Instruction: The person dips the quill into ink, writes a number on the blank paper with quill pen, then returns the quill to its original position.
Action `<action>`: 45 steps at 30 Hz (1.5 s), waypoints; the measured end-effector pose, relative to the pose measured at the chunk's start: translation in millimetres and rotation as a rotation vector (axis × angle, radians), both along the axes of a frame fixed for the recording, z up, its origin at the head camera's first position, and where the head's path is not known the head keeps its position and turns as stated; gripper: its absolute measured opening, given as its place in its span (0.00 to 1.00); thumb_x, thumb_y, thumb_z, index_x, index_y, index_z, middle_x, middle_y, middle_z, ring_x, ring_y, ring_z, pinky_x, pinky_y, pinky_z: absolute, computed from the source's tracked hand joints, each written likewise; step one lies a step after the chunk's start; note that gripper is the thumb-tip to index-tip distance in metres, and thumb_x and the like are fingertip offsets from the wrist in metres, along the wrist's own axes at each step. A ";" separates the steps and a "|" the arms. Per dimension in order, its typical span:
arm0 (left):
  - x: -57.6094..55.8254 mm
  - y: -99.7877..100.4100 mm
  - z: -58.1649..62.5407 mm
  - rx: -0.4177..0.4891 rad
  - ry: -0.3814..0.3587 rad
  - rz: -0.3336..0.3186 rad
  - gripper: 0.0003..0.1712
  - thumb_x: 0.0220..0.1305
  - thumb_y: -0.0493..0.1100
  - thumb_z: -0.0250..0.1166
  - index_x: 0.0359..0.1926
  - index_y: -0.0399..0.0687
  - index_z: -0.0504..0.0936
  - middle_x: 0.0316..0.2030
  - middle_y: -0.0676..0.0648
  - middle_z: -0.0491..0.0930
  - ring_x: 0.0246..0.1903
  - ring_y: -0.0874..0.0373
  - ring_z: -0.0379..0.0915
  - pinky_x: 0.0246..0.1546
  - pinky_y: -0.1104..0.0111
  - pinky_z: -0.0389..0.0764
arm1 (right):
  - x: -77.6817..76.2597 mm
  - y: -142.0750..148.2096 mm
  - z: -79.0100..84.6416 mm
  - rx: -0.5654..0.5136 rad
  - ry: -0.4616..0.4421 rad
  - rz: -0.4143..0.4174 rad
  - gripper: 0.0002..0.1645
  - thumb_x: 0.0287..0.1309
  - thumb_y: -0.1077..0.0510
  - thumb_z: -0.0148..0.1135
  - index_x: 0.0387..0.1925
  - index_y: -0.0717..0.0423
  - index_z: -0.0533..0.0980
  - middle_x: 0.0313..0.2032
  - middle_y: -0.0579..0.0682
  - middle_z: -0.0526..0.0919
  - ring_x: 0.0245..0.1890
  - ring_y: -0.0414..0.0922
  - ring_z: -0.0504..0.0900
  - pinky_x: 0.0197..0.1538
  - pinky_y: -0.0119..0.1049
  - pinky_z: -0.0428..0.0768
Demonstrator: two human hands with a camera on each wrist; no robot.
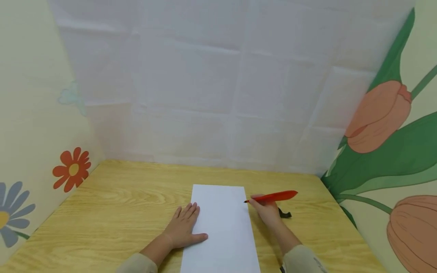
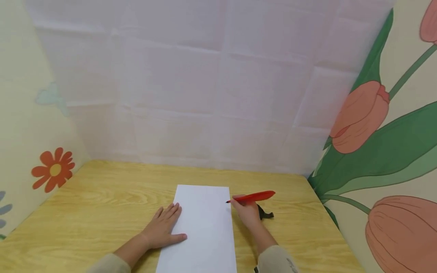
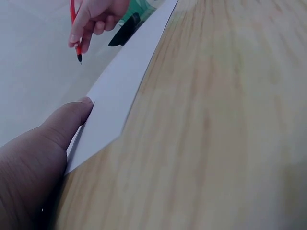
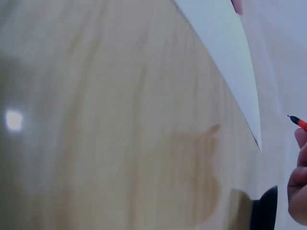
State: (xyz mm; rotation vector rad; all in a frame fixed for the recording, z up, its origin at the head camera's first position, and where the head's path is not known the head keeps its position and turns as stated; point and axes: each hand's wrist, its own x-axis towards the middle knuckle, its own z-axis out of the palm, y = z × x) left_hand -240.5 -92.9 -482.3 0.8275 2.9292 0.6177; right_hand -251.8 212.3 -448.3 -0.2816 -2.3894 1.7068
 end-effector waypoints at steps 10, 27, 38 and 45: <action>-0.3 2.8 5.2 -0.032 -0.031 0.003 0.61 0.56 0.75 0.59 0.73 0.33 0.57 0.75 0.36 0.52 0.76 0.40 0.45 0.73 0.41 0.42 | -11.5 -22.7 -5.6 -0.006 0.005 -0.002 0.13 0.58 0.59 0.67 0.44 0.63 0.83 0.44 0.58 0.87 0.48 0.51 0.82 0.50 0.39 0.81; -0.6 4.9 6.7 -0.052 -0.032 0.013 0.60 0.56 0.76 0.57 0.73 0.34 0.57 0.75 0.36 0.53 0.76 0.42 0.45 0.74 0.42 0.43 | -26.3 -42.8 -12.2 0.001 0.052 0.024 0.14 0.57 0.60 0.67 0.43 0.65 0.83 0.39 0.60 0.87 0.37 0.43 0.80 0.40 0.29 0.76; 1.1 3.0 8.1 -0.049 -0.042 0.010 0.61 0.56 0.75 0.58 0.74 0.34 0.56 0.76 0.36 0.51 0.76 0.42 0.43 0.74 0.42 0.40 | -31.1 -50.9 -17.4 -0.060 0.004 0.017 0.15 0.58 0.60 0.67 0.44 0.66 0.82 0.44 0.61 0.86 0.44 0.49 0.82 0.53 0.40 0.81; 4.5 3.1 10.7 -0.050 -0.047 0.019 0.61 0.56 0.76 0.57 0.73 0.34 0.56 0.75 0.36 0.52 0.76 0.42 0.44 0.74 0.43 0.42 | -31.5 -57.7 -16.4 -0.034 0.000 0.025 0.15 0.58 0.61 0.65 0.45 0.68 0.81 0.44 0.63 0.86 0.45 0.51 0.82 0.56 0.45 0.80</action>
